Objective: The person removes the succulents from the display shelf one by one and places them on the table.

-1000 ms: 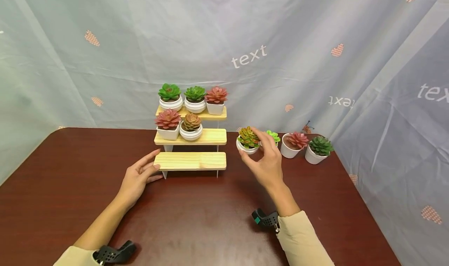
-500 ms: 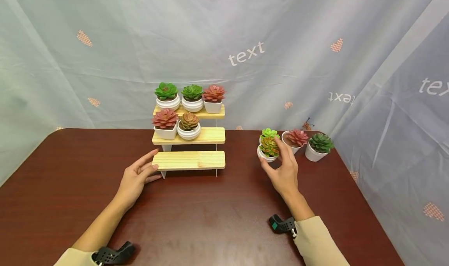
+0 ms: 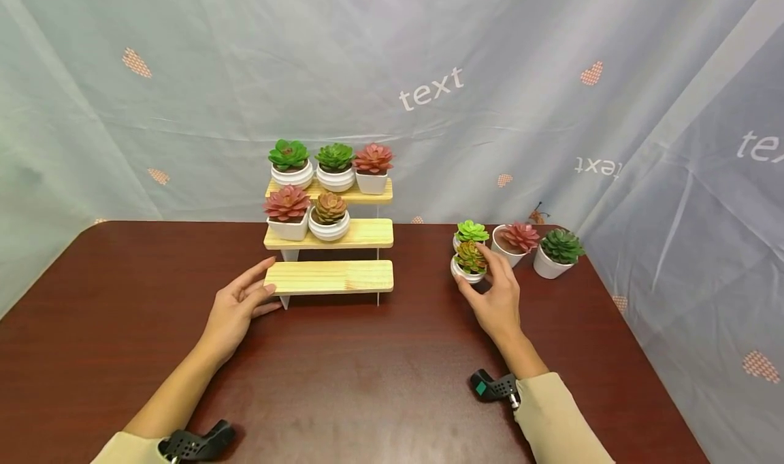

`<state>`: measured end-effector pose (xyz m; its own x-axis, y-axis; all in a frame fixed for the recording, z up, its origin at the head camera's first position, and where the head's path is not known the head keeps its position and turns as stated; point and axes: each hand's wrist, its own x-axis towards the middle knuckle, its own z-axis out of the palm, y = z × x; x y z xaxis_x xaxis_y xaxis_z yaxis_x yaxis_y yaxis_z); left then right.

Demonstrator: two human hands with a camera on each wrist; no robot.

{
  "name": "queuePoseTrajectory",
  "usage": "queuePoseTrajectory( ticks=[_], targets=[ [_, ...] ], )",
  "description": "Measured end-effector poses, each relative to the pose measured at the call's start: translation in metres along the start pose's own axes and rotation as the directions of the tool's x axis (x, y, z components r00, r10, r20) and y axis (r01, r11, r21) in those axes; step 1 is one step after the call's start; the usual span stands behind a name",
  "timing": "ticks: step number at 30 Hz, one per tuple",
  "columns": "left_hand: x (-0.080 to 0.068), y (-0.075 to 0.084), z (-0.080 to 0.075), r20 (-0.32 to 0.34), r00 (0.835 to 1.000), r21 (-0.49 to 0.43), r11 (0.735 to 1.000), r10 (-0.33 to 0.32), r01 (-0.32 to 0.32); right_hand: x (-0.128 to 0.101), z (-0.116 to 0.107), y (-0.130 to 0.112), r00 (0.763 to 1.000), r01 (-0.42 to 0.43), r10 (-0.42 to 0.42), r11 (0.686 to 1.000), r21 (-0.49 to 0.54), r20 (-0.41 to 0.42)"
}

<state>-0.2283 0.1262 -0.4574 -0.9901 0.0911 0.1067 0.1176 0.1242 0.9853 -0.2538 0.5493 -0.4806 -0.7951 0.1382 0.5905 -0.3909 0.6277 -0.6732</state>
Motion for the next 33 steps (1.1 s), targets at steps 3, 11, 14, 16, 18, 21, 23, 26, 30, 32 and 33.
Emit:
queuePoseTrajectory(
  ticks=[3, 11, 14, 16, 18, 21, 23, 26, 30, 32, 33],
  targets=[
    [0.0, 0.0, -0.001, -0.003, 1.0, -0.006, 1.0, 0.0, 0.0, 0.0, 0.0, 0.0, 0.999, -0.039, 0.04, 0.999, -0.02, 0.036],
    [0.001, 0.002, -0.003, -0.004, 1.0, -0.018, 1.0, 0.015, -0.015, 0.004, 0.001, -0.003, 0.989, -0.097, 0.102, 0.994, -0.054, 0.108],
    [0.001, 0.002, -0.004, -0.004, 1.0, -0.018, 1.0, 0.016, -0.016, 0.004, 0.001, -0.003, 0.988, -0.099, 0.107, 0.993, -0.069, 0.115],
    [0.001, 0.003, -0.004, -0.005, 1.0, -0.019, 1.0, 0.014, -0.014, 0.004, 0.001, -0.004, 0.987, -0.1, 0.108, 0.992, -0.079, 0.117],
    [0.001, 0.004, -0.004, -0.005, 1.0, -0.018, 1.0, 0.012, -0.012, 0.005, 0.001, -0.003, 0.986, -0.102, 0.112, 0.991, -0.089, 0.121],
    [0.001, 0.005, -0.005, -0.005, 1.0, -0.018, 1.0, 0.01, -0.01, 0.004, 0.001, -0.004, 0.984, -0.106, 0.118, 0.99, -0.094, 0.133],
    [0.0, 0.004, -0.005, -0.008, 1.0, -0.012, 1.0, 0.007, -0.007, 0.004, 0.0, -0.004, 0.982, -0.112, 0.125, 0.989, -0.094, 0.138],
    [0.0, 0.003, -0.005, -0.012, 1.0, 0.001, 1.0, 0.001, -0.001, 0.004, -0.001, -0.005, 0.986, -0.103, 0.115, 0.989, -0.104, 0.117],
    [0.001, 0.001, -0.003, -0.004, 1.0, 0.009, 1.0, -0.005, 0.005, 0.004, -0.005, -0.008, 0.999, -0.027, 0.031, 0.99, -0.137, 0.029],
    [0.001, 0.0, -0.002, 0.003, 1.0, 0.006, 1.0, -0.006, 0.006, 0.005, -0.007, -0.013, 0.999, 0.038, -0.041, 0.988, -0.149, -0.016],
    [0.001, 0.0, -0.001, 0.004, 1.0, 0.004, 1.0, -0.005, 0.005, 0.007, -0.009, -0.017, 0.996, 0.071, -0.077, 0.985, -0.154, -0.033]
  ],
)
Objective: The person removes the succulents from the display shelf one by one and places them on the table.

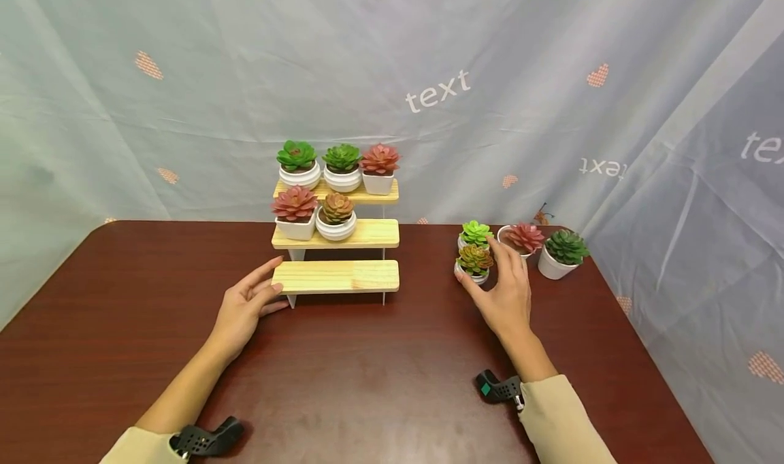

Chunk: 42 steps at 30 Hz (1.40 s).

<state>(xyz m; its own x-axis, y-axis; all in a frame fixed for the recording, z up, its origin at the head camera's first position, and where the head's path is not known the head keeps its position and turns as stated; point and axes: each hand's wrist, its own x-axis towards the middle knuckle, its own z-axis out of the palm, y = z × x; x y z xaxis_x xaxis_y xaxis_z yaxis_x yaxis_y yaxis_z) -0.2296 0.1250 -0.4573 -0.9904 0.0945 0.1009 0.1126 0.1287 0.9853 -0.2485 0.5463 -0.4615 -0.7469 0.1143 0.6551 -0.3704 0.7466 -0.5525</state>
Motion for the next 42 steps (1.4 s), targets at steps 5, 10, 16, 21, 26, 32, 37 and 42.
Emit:
queuePoseTrajectory(
  ticks=[5, 10, 16, 21, 26, 32, 37, 42],
  targets=[
    [0.0, -0.001, 0.0, -0.01, 1.0, -0.001, 1.0, 0.003, -0.003, 0.013, -0.008, -0.03, 0.992, 0.126, -0.125, 0.991, 0.039, -0.034],
    [0.0, -0.001, 0.0, -0.015, 1.0, -0.001, 1.0, 0.001, -0.001, 0.029, -0.011, -0.071, 0.986, 0.164, -0.167, 0.98, 0.117, 0.015],
    [-0.001, -0.001, -0.002, -0.019, 1.0, 0.008, 1.0, -0.002, 0.003, 0.047, 0.001, -0.117, 0.966, 0.19, -0.216, 0.966, 0.177, 0.145],
    [-0.002, -0.001, -0.002, -0.017, 1.0, 0.002, 1.0, -0.009, 0.009, 0.06, 0.013, -0.147, 0.943, 0.189, -0.238, 0.959, 0.212, 0.234],
    [-0.001, -0.002, -0.001, -0.014, 1.0, -0.015, 1.0, -0.01, 0.01, 0.072, 0.025, -0.17, 0.932, 0.193, -0.263, 0.942, 0.274, 0.249],
    [0.0, -0.003, 0.002, -0.011, 1.0, -0.027, 0.999, -0.018, 0.018, 0.082, 0.04, -0.185, 0.932, 0.195, -0.277, 0.927, 0.32, 0.233],
    [-0.001, -0.003, 0.003, -0.019, 1.0, -0.041, 0.999, -0.023, 0.022, 0.08, 0.053, -0.183, 0.949, 0.175, -0.252, 0.921, 0.347, 0.189],
    [-0.003, -0.001, -0.001, -0.023, 1.0, -0.021, 1.0, -0.016, 0.016, 0.075, 0.065, -0.178, 0.964, 0.16, -0.225, 0.916, 0.368, 0.141]
  ],
)
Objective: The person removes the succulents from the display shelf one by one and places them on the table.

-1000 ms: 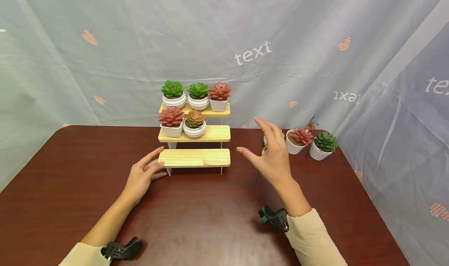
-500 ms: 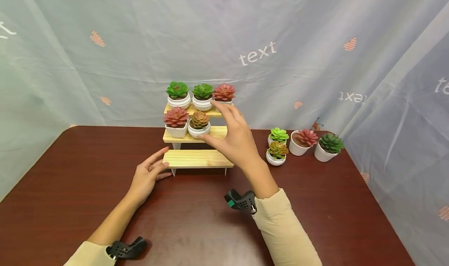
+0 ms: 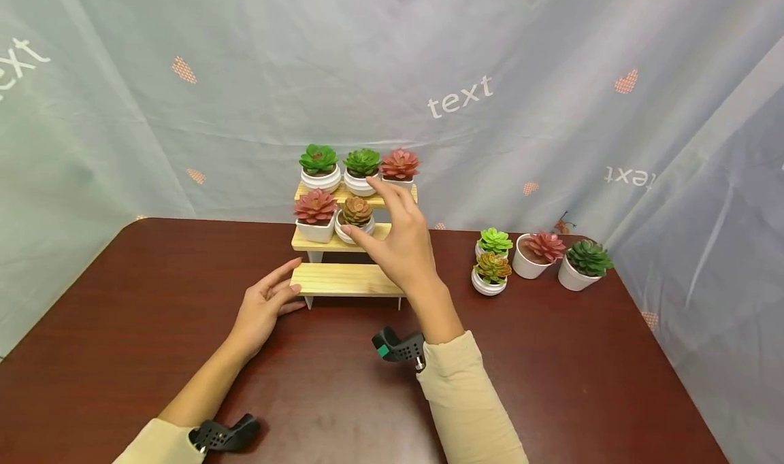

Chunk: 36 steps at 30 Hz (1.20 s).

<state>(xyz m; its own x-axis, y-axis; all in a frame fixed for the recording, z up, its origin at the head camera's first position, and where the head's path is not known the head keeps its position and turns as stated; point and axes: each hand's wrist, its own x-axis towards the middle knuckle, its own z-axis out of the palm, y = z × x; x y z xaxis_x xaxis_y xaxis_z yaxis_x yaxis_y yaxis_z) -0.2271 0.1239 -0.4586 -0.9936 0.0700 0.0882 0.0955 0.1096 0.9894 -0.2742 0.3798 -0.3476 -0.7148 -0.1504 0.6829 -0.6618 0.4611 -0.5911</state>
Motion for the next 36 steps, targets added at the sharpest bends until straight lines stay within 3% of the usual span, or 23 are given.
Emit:
queuePoseTrajectory(
  ticks=[15, 29, 36],
  targets=[
    [0.001, -0.001, 0.0, 0.001, 1.0, 0.025, 1.0, 0.003, -0.003, -0.006, 0.015, 0.008, 0.992, -0.07, 0.084, 0.987, -0.142, 0.097],
    [0.001, -0.002, -0.001, 0.004, 1.0, 0.029, 1.0, 0.008, -0.008, -0.01, 0.029, 0.016, 0.993, -0.059, 0.072, 0.989, -0.135, 0.094],
    [0.001, -0.001, 0.0, 0.005, 1.0, 0.025, 1.0, 0.009, -0.009, -0.014, 0.04, 0.016, 0.994, -0.1, 0.106, 0.988, -0.118, 0.039]
  ],
)
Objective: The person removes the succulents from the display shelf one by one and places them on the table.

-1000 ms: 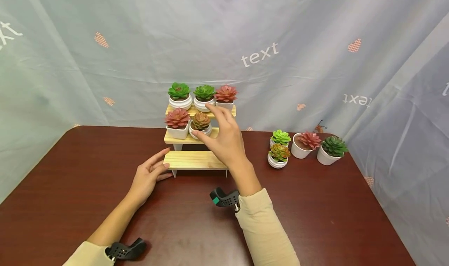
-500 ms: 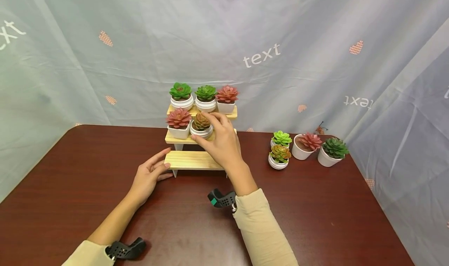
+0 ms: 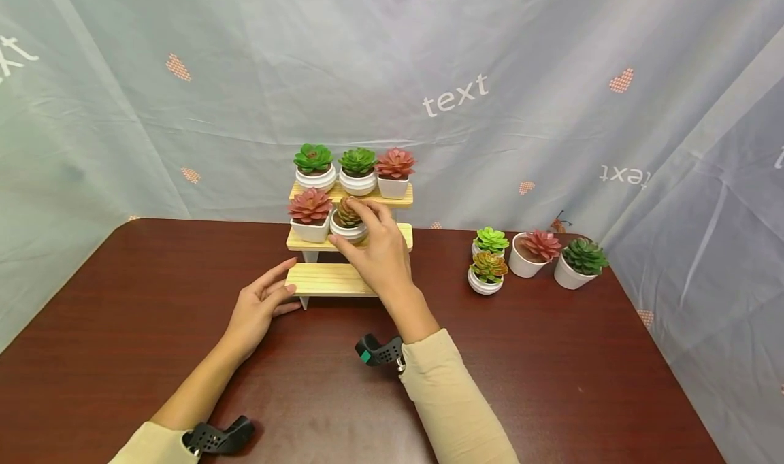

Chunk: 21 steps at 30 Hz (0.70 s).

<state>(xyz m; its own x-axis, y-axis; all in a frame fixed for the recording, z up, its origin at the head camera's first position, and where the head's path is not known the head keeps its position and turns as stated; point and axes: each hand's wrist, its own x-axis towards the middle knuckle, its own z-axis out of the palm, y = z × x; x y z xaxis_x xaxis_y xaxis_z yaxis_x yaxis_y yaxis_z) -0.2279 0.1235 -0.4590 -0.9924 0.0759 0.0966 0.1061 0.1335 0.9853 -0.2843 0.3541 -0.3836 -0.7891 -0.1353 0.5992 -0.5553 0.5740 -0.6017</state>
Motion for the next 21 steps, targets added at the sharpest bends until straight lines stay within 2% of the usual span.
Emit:
queuePoseTrajectory(
  ticks=[8, 21],
  targets=[
    [0.0, 0.001, 0.0, 0.003, 1.0, -0.007, 1.0, -0.002, 0.002, -0.004, 0.013, -0.001, 0.996, -0.012, 0.014, 1.0, 0.028, -0.089],
    [0.0, 0.002, 0.0, 0.002, 1.0, -0.008, 1.0, -0.008, 0.008, -0.004, 0.014, 0.003, 0.993, 0.016, -0.009, 0.998, 0.053, -0.118]
  ],
)
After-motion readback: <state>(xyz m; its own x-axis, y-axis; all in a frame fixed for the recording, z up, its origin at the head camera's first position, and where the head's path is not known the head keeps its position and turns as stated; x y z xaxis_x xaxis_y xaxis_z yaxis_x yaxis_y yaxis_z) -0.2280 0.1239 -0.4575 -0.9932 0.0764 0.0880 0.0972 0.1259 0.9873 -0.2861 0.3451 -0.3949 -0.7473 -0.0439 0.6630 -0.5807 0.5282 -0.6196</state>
